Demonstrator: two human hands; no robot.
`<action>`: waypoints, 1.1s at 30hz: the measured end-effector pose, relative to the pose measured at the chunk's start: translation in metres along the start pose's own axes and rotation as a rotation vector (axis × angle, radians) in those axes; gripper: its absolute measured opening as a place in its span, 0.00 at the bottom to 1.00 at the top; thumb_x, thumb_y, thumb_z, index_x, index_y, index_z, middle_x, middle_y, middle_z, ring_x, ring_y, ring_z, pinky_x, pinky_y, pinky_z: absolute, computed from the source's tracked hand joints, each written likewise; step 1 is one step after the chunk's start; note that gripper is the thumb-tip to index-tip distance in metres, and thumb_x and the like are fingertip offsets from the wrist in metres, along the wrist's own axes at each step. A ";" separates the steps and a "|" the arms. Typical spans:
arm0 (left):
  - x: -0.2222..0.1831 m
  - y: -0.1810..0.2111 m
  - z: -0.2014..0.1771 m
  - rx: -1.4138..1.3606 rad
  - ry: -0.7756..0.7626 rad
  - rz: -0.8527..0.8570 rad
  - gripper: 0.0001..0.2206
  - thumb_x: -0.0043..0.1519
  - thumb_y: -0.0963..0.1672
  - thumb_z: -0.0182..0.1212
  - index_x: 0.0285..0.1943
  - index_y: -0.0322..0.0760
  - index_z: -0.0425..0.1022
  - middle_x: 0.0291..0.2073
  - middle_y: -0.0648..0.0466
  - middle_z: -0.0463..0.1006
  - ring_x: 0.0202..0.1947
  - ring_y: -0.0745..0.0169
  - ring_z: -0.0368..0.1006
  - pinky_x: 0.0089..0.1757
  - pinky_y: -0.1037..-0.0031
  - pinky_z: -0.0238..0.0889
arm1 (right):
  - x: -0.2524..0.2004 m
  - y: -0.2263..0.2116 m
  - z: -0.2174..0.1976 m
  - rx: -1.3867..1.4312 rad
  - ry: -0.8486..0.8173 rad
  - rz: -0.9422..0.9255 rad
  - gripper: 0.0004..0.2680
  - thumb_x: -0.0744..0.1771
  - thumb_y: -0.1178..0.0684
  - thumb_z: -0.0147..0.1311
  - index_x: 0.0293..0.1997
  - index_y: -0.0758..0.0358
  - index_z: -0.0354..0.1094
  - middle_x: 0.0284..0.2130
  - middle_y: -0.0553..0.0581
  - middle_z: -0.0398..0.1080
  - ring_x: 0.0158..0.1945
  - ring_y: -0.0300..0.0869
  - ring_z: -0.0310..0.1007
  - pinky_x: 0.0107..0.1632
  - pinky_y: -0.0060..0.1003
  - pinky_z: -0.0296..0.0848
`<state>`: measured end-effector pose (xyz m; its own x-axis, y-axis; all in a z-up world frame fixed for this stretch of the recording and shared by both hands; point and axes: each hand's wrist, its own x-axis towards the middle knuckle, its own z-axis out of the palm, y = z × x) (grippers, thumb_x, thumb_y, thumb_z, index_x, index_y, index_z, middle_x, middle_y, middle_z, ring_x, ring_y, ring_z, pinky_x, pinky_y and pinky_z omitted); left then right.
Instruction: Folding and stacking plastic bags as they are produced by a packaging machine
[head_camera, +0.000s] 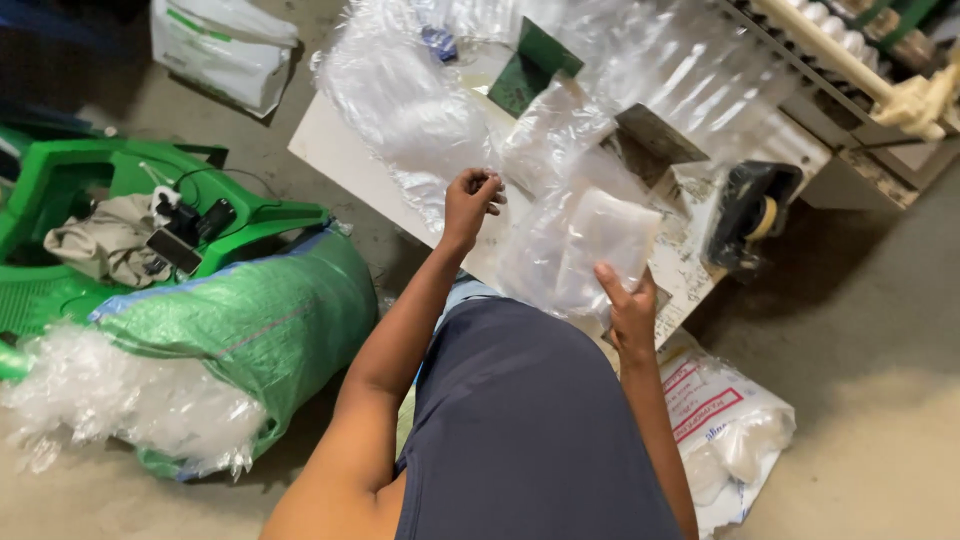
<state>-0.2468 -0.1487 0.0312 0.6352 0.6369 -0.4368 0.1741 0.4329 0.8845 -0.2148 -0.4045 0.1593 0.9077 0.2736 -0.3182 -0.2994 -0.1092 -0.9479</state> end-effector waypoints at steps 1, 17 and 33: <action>-0.006 -0.004 0.007 -0.001 -0.016 -0.003 0.14 0.60 0.43 0.67 0.48 0.26 0.73 0.32 0.44 0.80 0.27 0.58 0.80 0.26 0.74 0.75 | 0.002 -0.001 -0.003 -0.002 0.016 -0.004 0.18 0.67 0.56 0.64 0.63 0.62 0.65 0.49 0.58 0.70 0.54 0.39 0.66 0.55 0.49 0.71; -0.041 -0.060 0.068 0.070 -0.186 -0.226 0.14 0.63 0.50 0.65 0.39 0.35 0.78 0.22 0.52 0.68 0.12 0.63 0.66 0.16 0.71 0.61 | 0.007 0.024 -0.001 -0.205 -0.091 -0.040 0.22 0.67 0.57 0.61 0.70 0.61 0.59 0.56 0.60 0.69 0.55 0.42 0.67 0.63 0.54 0.65; -0.116 -0.046 0.104 0.575 -0.267 0.605 0.08 0.67 0.50 0.61 0.49 0.49 0.79 0.40 0.57 0.84 0.44 0.54 0.81 0.42 0.66 0.75 | 0.052 0.171 -0.104 0.691 -0.251 0.417 0.13 0.70 0.61 0.40 0.59 0.70 0.67 0.59 0.76 0.67 0.63 0.63 0.68 0.69 0.61 0.61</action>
<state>-0.2503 -0.3084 0.0584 0.8837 0.4515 0.1234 0.0569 -0.3654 0.9291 -0.1885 -0.5083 -0.0177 0.6152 0.5540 -0.5610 -0.7820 0.3383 -0.5234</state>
